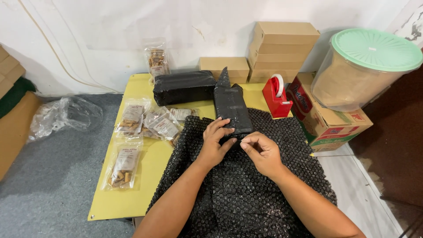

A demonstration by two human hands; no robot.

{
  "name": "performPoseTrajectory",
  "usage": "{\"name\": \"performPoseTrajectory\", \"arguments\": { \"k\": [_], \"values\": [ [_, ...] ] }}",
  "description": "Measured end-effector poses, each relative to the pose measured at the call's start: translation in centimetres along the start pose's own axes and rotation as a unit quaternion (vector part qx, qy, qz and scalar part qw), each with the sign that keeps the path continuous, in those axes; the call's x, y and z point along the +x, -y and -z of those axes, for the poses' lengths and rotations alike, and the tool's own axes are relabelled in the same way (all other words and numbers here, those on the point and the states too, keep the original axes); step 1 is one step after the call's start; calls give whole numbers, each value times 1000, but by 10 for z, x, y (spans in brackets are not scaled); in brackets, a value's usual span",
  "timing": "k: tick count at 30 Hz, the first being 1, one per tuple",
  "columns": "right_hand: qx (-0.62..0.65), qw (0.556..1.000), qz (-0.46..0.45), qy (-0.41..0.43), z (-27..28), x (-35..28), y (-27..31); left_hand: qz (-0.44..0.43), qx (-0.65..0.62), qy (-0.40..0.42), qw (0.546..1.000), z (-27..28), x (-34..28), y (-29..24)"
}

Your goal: Wrapping a long black item in bubble wrap and black plastic film and securing it with tape.

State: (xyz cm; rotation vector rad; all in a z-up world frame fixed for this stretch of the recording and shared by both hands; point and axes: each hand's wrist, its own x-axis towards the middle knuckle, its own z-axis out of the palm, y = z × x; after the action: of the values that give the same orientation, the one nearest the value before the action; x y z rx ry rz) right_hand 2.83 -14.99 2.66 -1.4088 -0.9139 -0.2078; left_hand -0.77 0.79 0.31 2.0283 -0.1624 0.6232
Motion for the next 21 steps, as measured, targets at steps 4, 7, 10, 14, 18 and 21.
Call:
{"name": "performPoseTrajectory", "arguments": {
  "k": [4,7,10,14,18,21],
  "values": [
    [12,999,-24,-19,2,-1,-7,3,-4,3,1000,0,0,0],
    [34,997,-56,-34,3,1,-7,2,-7,2,1000,0,0,0],
    [93,994,-62,8,5,4,-9,3,-11,1,1000,0,0,0],
    [86,992,-92,-18,8,2,-12,1,-12,1,1000,0,0,1],
    [36,995,-91,-15,8,4,-2,-2,-15,2,1000,1,0,-1],
    [-12,999,-51,-4,6,6,7,-2,-9,4,1000,-1,0,4]
  ]
}}
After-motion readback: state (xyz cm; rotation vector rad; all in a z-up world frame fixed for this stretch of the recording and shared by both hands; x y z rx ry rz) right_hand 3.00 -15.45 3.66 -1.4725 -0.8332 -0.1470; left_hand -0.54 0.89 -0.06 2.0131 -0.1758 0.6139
